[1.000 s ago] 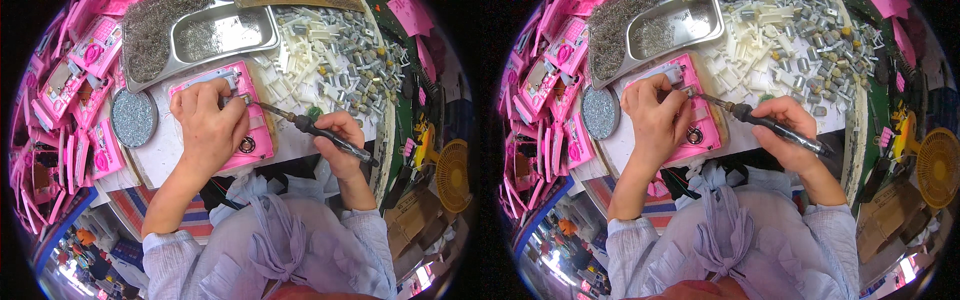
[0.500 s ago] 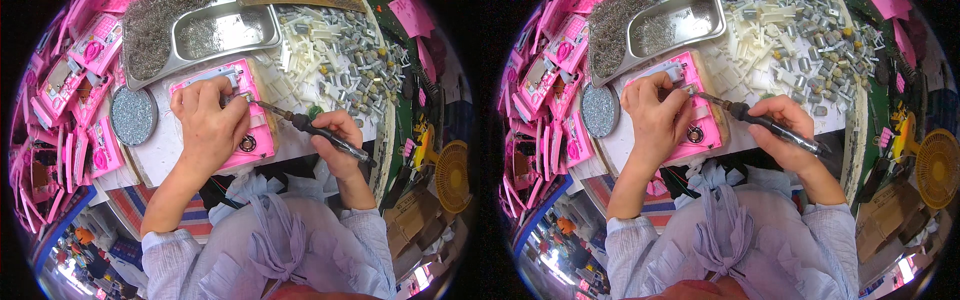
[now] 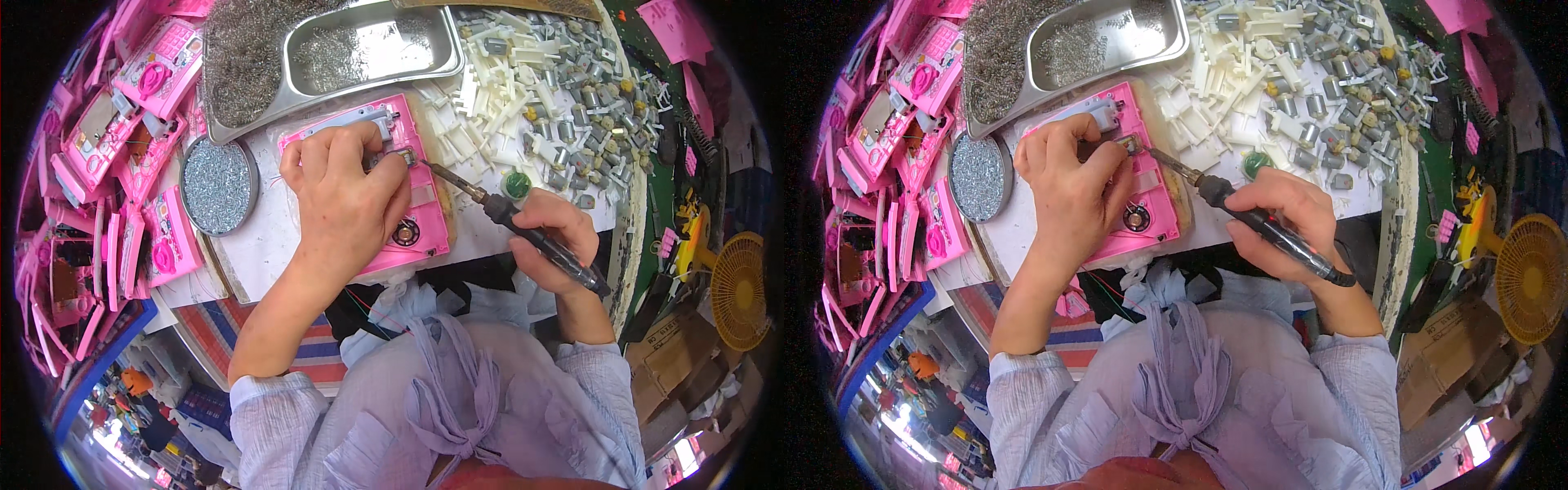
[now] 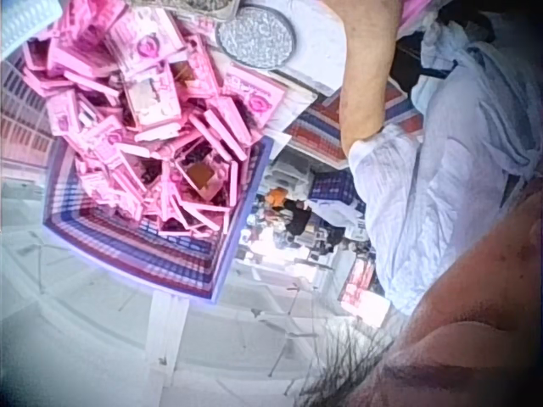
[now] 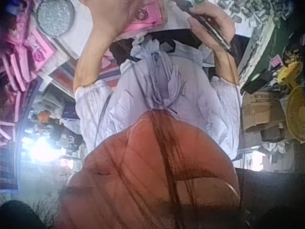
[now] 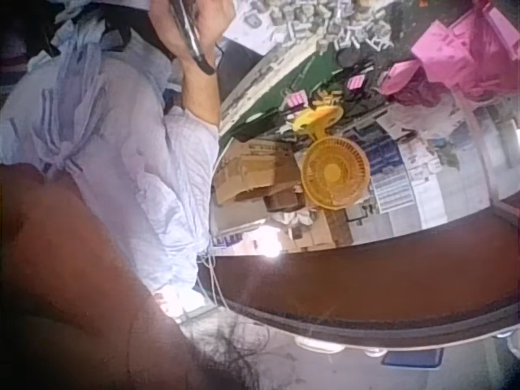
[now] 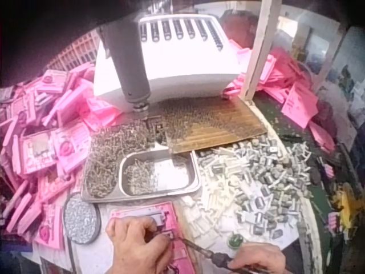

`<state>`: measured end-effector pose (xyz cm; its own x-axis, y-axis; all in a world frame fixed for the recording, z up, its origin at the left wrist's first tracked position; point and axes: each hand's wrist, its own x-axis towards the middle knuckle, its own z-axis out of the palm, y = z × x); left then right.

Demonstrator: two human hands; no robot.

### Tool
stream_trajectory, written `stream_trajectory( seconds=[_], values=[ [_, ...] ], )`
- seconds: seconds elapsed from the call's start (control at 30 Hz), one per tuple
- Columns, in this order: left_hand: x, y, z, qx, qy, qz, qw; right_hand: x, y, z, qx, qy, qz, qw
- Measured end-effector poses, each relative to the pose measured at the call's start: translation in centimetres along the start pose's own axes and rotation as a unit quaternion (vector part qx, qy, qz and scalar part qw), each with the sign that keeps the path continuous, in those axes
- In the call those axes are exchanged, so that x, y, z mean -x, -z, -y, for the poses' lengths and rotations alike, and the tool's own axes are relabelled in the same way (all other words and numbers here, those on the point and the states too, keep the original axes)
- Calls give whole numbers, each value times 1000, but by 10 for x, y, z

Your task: Assembling electronic components and soldering wires inside a pink toy casing at a workstation.

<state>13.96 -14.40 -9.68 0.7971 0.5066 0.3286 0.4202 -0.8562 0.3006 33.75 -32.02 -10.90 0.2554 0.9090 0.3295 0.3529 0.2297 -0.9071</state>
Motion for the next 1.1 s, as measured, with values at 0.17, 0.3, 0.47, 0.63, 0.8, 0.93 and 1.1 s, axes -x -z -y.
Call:
stream_trajectory(
  seconds=[0.17, 0.3, 0.47, 0.63, 0.8, 0.93, 1.1],
  values=[
    [-1, 2, 0, -1, 2, 7, 1000, -1, -4, -1, -2, 9, -1, 1000],
    [-1, 0, 1, 2, -1, 2, 1000, -1, -5, -1, 0, -2, 5, 1000],
    [0, 0, 0, 2, -2, -6, 1000, 3, -6, 0, -9, -14, -14, 1000],
    [-2, 1, 0, -1, -3, 2, 1000, 4, -4, -1, -8, -10, -10, 1000],
    [-2, 1, 0, -10, -11, -6, 1000, 4, -5, 0, -12, -8, -21, 1000],
    [-1, 2, -1, -18, -11, -6, 1000, 4, -2, -1, -14, -11, -20, 1000],
    [11, 19, -2, -16, 3, -27, 1000, 3, 0, 1, -22, -6, -19, 1000]
  ],
)
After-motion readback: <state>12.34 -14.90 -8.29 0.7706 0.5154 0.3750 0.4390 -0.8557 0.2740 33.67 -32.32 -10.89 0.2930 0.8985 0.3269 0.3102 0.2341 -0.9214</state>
